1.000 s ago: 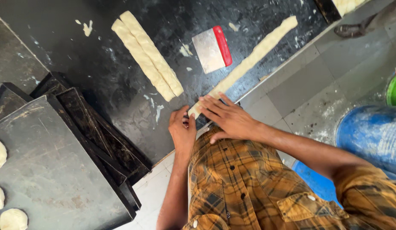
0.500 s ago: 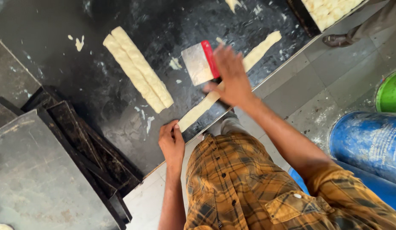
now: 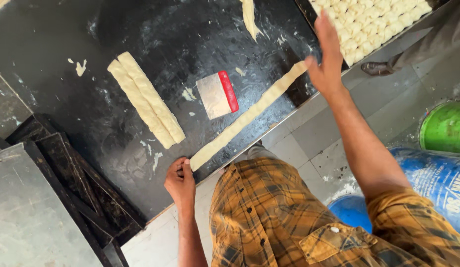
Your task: The person cuts a strip of dough into small pieces using a bench scraper and shapes each piece by hand into small rounds, placing them onto a large baking tray.
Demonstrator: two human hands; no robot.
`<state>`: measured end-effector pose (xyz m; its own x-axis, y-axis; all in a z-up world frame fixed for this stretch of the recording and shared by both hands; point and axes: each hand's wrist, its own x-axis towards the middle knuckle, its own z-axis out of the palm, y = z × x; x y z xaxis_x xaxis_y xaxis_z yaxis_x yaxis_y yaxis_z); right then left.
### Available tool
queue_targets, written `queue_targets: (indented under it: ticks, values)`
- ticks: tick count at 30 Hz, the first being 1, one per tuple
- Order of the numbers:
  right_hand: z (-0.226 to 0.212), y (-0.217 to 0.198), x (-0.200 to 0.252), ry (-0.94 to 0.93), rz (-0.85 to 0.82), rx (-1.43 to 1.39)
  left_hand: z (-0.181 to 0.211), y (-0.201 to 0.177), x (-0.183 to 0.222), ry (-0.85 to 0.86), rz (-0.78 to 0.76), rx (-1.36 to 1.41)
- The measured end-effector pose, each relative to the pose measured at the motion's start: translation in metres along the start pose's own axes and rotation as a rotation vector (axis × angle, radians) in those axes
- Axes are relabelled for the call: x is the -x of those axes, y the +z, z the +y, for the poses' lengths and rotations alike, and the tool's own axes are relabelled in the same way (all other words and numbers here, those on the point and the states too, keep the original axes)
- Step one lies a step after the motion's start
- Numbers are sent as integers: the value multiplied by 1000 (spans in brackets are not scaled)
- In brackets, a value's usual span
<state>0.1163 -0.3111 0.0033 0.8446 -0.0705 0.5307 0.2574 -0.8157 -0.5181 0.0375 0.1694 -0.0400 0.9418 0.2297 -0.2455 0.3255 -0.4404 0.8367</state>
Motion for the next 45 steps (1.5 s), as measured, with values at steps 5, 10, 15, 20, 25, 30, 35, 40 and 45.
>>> queue_targets:
  ticks: [5, 10, 15, 20, 25, 30, 35, 40, 45]
  values:
    - [-68, 115, -16, 143, -8, -141, 9, 6, 6, 58, 61, -34]
    - [-153, 200, -7, 331, -247, 366, 9, 5, 14, 55, 58, 44]
    - [-162, 206, -20, 574, -419, 127, 6, 2, 13, 79, 51, 38]
    - [-109, 172, 0, 290, -408, -89, 0, 5, 14, 103, 54, 25]
    - [-25, 39, 9, 359, -174, 124, -5, 4, 12, 87, 73, 0]
    - [12, -20, 18, 393, -374, 426, -3, 19, 16, 105, 188, -30]
    - [17, 23, -9, 385, -419, 362, 7, 31, 17, 54, 266, -63]
    - [17, 7, -26, 311, -398, 253, 8, 30, 20, 74, 283, -79]
    - [-20, 18, 11, 309, -432, 264, 4, 32, 20, 41, 293, -50]
